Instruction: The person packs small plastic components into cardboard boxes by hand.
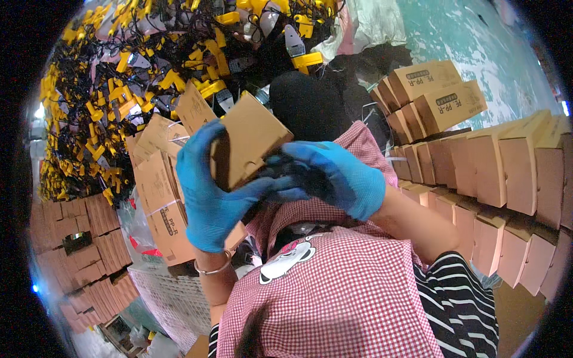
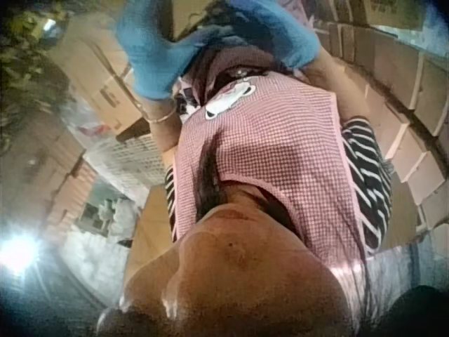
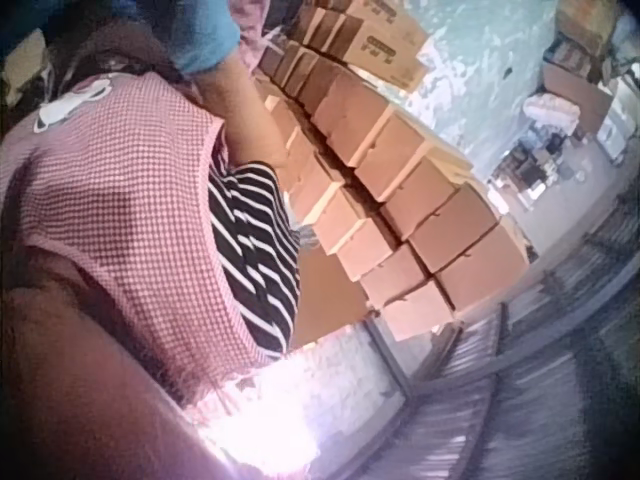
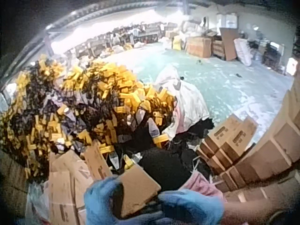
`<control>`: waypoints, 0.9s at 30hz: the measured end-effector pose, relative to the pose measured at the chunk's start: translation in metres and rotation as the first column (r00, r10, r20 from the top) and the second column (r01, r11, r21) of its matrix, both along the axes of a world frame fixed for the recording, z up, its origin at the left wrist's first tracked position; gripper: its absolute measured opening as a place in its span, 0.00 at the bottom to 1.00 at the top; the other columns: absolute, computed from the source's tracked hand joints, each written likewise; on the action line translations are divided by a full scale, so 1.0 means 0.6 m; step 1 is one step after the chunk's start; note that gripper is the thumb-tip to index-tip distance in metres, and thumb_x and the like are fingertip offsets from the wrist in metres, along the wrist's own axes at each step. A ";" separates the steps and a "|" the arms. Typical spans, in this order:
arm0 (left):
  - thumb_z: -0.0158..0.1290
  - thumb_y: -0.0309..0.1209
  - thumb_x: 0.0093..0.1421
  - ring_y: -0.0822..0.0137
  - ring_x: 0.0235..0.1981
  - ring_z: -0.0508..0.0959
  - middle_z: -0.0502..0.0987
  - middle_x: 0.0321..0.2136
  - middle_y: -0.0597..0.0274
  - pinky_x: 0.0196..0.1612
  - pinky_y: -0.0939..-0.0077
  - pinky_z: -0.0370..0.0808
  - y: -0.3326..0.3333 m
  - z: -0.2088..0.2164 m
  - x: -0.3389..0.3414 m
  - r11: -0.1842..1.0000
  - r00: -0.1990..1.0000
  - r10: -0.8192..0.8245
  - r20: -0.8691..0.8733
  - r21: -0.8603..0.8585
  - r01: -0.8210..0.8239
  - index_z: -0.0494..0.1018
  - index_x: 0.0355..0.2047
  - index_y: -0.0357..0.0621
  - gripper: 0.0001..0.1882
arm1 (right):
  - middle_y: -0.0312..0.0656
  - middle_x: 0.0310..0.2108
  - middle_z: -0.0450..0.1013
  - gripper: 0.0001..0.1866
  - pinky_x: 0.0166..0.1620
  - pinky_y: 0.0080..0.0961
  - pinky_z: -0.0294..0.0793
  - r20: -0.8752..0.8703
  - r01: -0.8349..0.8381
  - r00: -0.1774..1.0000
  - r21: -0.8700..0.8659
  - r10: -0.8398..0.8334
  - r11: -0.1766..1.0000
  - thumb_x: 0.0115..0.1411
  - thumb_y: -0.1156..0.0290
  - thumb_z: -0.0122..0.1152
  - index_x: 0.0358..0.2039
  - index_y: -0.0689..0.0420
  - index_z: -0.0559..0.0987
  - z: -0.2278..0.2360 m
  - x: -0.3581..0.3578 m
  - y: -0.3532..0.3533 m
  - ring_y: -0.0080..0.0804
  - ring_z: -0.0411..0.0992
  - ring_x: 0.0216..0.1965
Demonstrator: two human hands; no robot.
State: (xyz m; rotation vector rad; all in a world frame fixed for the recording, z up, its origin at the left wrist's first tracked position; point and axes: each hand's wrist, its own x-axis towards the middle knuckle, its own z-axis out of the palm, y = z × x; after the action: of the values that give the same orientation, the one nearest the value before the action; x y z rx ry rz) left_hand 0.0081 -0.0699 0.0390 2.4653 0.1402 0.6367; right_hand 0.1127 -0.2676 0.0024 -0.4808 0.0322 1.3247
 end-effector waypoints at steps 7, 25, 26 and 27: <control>0.68 0.33 0.48 0.50 0.55 0.71 0.74 0.54 0.56 0.59 0.51 0.68 -0.053 -0.001 0.003 0.892 0.967 -0.252 0.039 0.396 0.217 0.74 0.49 0.58 0.26 | 0.49 0.49 0.77 0.39 0.53 0.34 0.77 -0.161 -0.122 0.984 -0.262 0.082 0.957 0.62 0.38 0.58 0.58 0.61 0.72 -0.070 0.092 -0.008 0.38 0.76 0.49; 0.62 0.33 0.58 0.48 0.65 0.63 0.69 0.60 0.53 0.69 0.41 0.54 0.030 -0.067 -0.036 0.842 1.000 0.008 -0.014 0.540 0.001 0.70 0.57 0.46 0.26 | 0.55 0.63 0.64 0.32 0.66 0.40 0.60 0.982 0.862 -0.051 0.134 0.181 -0.488 0.59 0.67 0.63 0.62 0.62 0.68 -0.344 0.501 -0.250 0.53 0.61 0.64; 0.62 0.33 0.58 0.48 0.65 0.63 0.69 0.60 0.53 0.69 0.41 0.54 0.036 -0.082 -0.038 0.854 1.000 -0.017 -0.009 0.519 0.019 0.70 0.57 0.46 0.26 | 0.54 0.62 0.64 0.31 0.66 0.41 0.60 0.885 0.690 -0.023 0.350 0.464 -0.634 0.58 0.67 0.64 0.61 0.61 0.69 -0.374 0.501 -0.304 0.54 0.60 0.64; 0.62 0.32 0.57 0.48 0.65 0.63 0.68 0.61 0.53 0.69 0.42 0.54 0.049 -0.095 -0.053 0.861 0.997 0.067 -0.050 0.508 -0.032 0.69 0.58 0.45 0.28 | 0.54 0.62 0.64 0.31 0.66 0.41 0.60 0.885 0.703 -0.020 0.344 0.466 -0.622 0.58 0.67 0.64 0.61 0.61 0.69 -0.383 0.492 -0.307 0.54 0.60 0.64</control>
State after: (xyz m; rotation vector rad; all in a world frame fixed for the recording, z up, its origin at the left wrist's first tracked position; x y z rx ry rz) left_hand -0.0236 -0.0402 -0.0181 3.0036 0.0655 0.6815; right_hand 0.4081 -0.4516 -0.2272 -2.1387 0.6122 -1.2842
